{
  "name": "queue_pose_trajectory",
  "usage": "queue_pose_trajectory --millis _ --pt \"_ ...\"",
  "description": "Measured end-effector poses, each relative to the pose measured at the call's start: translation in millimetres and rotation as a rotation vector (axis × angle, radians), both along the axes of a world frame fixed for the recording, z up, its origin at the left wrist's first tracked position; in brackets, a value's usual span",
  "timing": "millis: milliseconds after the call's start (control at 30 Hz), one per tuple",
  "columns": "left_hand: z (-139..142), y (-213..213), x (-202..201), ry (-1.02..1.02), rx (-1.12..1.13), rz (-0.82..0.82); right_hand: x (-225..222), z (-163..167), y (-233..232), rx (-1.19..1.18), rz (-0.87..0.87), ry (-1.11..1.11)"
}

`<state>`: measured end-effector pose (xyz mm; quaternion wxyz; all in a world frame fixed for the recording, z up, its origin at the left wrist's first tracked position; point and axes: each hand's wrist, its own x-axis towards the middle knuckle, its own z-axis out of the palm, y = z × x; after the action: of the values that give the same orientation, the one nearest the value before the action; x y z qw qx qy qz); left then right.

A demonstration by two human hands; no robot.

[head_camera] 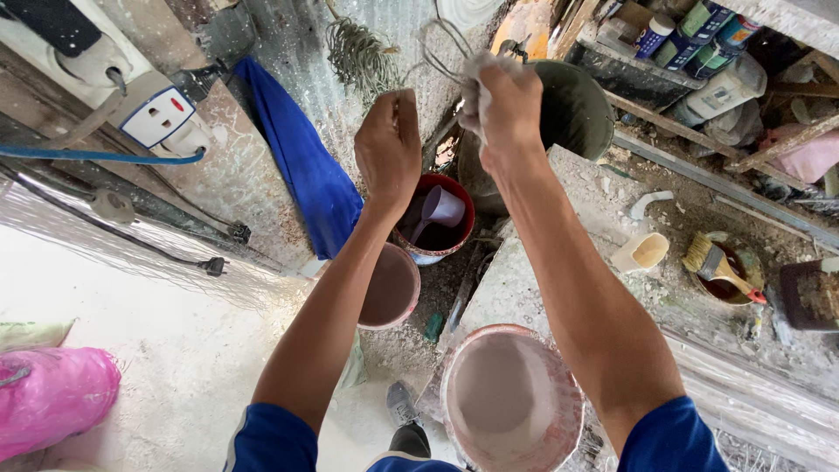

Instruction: The person scoops plaster paste from a bucket and presses it by hand into long mold channels on a workbench, working along the molds section by section. They then use a small scraper to smooth and level the paste along the mold edges and return to the bucket for more paste.

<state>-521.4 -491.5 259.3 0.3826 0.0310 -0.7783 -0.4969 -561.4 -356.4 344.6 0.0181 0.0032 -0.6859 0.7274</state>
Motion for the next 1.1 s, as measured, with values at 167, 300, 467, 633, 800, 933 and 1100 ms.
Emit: queue_pose_trajectory --millis 167,300,467,633,800,933,1100 --pt "-16 19 48 -0.137 -0.231 -0.055 47 -73 65 -0.204 -0.103 -0.034" --pt "-46 34 115 -0.086 -0.214 -0.284 110 -177 188 -0.470 -0.262 -0.118" --pt "-87 71 215 -0.530 -0.175 -0.479 267 -301 364 -0.334 -0.648 -0.387" --pt "-91 151 282 -0.654 -0.019 -0.599 381 -353 433 -0.097 -0.750 -0.725" --pt "-105 242 308 -0.701 0.004 -0.691 337 -371 451 0.107 -0.634 -0.722" --pt "-135 306 333 -0.751 -0.090 -0.736 295 -372 473 0.629 -0.530 -0.673" --pt "-193 374 364 -0.751 -0.193 -0.766 313 -354 512 0.945 -0.589 -0.579"
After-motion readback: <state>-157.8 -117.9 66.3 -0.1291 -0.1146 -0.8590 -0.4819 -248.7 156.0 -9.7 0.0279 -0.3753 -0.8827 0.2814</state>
